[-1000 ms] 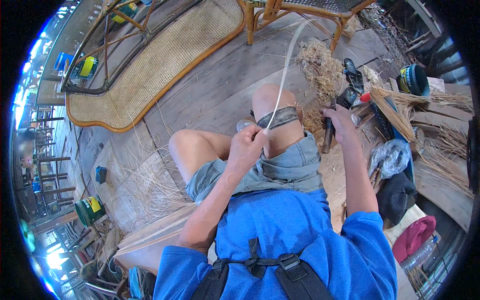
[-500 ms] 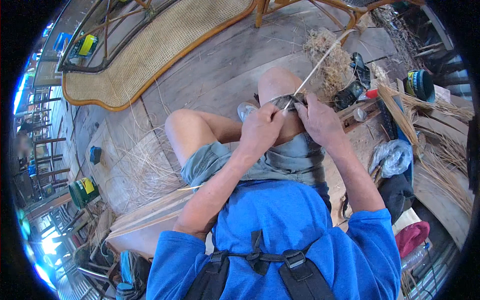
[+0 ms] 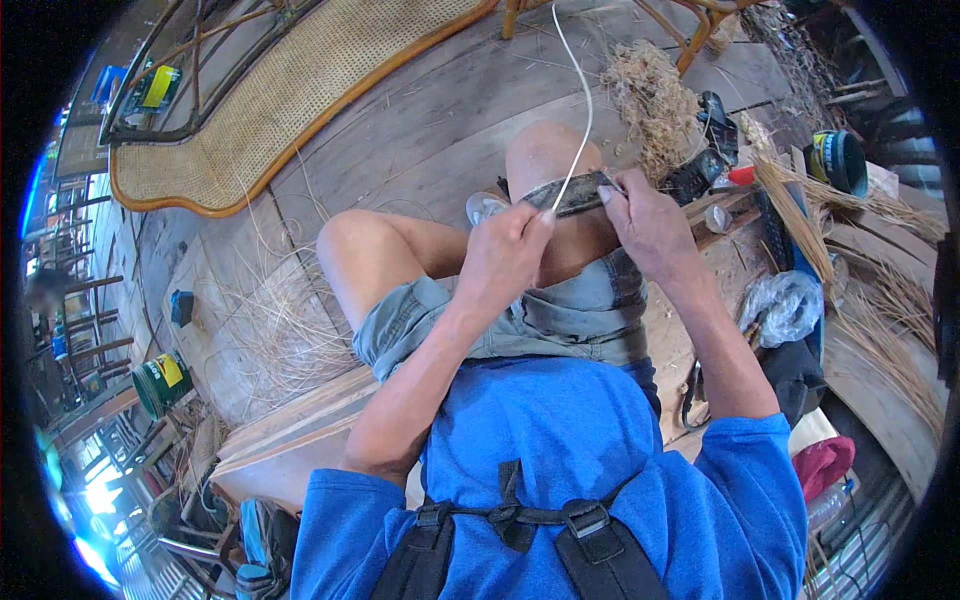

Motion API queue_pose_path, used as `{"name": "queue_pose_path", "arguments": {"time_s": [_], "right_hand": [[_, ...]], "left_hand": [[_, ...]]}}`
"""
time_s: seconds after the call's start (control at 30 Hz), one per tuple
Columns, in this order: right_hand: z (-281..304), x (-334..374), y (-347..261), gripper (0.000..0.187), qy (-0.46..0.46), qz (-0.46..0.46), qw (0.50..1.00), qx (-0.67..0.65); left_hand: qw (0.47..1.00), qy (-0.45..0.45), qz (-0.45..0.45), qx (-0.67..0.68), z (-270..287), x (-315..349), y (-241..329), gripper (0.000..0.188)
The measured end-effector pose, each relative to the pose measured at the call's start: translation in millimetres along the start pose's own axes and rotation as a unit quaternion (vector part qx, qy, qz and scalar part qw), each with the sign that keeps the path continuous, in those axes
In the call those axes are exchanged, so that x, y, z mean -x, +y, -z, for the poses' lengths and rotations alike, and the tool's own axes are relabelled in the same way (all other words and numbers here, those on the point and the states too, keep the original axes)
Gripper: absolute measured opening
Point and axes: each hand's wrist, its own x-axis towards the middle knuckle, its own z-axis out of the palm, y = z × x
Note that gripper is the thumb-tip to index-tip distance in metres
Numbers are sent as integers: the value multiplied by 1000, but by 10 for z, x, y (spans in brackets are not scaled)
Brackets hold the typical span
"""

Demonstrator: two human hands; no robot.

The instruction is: Shave thin strips of rattan or bamboo using a knife against a leather thigh protector to prepare them for furniture weaving.

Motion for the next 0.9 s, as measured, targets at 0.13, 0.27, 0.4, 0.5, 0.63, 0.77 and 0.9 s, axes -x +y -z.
{"name": "queue_pose_path", "arguments": {"time_s": [0.13, 0.27, 0.4, 0.5, 0.63, 0.77, 0.9], "right_hand": [[-34, 42, -131, 28, -24, -1, 998, 55], [-17, 49, -257, 28, -66, -15, 993, 95], [-74, -3, -227, 29, -53, -1, 993, 109], [-131, -35, -209, 28, -41, -20, 993, 113], [-145, -33, -259, 28, -22, -6, 994, 110], [-126, -105, -190, 30, -51, -37, 995, 80], [110, -74, 57, 33, -60, -88, 961, -256]], "left_hand": [[999, 35, -18, -27, -184, -192, 32, 30], [1000, -11, 21, -6, -61, -46, -14, 31], [994, -102, 42, -11, 317, 455, -228, 28], [983, -141, 108, -57, 726, 1068, -432, 29], [963, -119, 240, 40, 1231, 2051, -734, 31], [923, -64, 298, 234, 1332, 2367, -750, 28], [957, -67, 178, 219, 947, 1691, -289, 18]]}}
